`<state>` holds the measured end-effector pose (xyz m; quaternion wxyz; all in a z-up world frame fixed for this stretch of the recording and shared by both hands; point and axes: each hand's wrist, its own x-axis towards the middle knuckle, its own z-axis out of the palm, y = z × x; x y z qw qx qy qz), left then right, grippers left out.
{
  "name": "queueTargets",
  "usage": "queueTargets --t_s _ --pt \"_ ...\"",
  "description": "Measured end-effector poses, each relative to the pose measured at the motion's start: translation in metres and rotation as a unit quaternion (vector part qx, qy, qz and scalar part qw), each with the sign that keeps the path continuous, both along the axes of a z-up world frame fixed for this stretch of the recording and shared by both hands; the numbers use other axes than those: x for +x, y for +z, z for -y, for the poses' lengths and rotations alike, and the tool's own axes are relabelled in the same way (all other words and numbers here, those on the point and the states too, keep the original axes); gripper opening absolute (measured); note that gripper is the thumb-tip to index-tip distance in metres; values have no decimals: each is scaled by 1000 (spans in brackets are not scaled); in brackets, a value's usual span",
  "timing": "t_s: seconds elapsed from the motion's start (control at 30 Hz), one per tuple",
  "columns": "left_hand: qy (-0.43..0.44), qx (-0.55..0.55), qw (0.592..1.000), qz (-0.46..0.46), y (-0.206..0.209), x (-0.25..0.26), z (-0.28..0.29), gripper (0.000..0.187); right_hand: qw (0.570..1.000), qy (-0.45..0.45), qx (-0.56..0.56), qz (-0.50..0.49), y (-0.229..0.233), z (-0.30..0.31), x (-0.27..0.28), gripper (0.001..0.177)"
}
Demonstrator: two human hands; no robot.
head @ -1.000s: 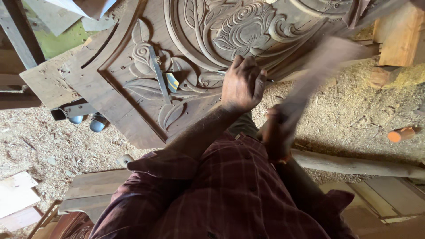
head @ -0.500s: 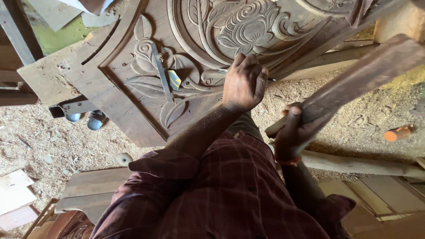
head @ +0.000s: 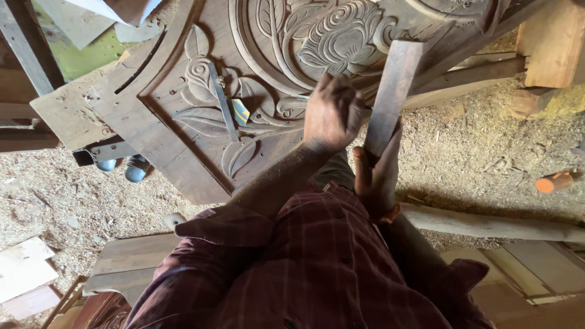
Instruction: The person carves a floral design into a large wooden panel using a chisel and a wooden mallet. They repeatedly strike the chisel to shape the wood and occasionally brush away sawdust with their hand.
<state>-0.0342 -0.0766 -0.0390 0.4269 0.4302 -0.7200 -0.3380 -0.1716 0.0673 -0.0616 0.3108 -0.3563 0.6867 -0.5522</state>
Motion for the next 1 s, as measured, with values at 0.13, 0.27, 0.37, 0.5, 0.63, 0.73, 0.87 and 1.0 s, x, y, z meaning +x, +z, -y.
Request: queueTargets --t_s 0.13,0.27,0.37,0.5,0.63,0.73,0.87,1.0 --pt "3 1 1000 -5 0 2 0 26 985 29 166 -24 21 1 13 88" --pt "-7 9 1000 -8 0 2 0 25 996 12 -9 -88 30 14 20 90" --pt "-7 33 999 -8 -3 5 -1 26 950 172 44 -256 31 14 16 91" --pt "-14 16 1000 5 -8 5 -3 28 990 37 30 -132 32 5 11 92" --pt "-22 16 999 22 -7 6 0 30 965 113 1 -237 28 4 18 92" --pt "-18 3 1000 3 -5 5 -2 28 926 185 30 -329 29 4 14 93" --pt "-26 40 999 12 -1 9 -2 29 980 37 -13 -195 25 2 18 94" --pt "-51 -6 999 6 2 10 1 28 922 197 22 -333 24 4 16 94"
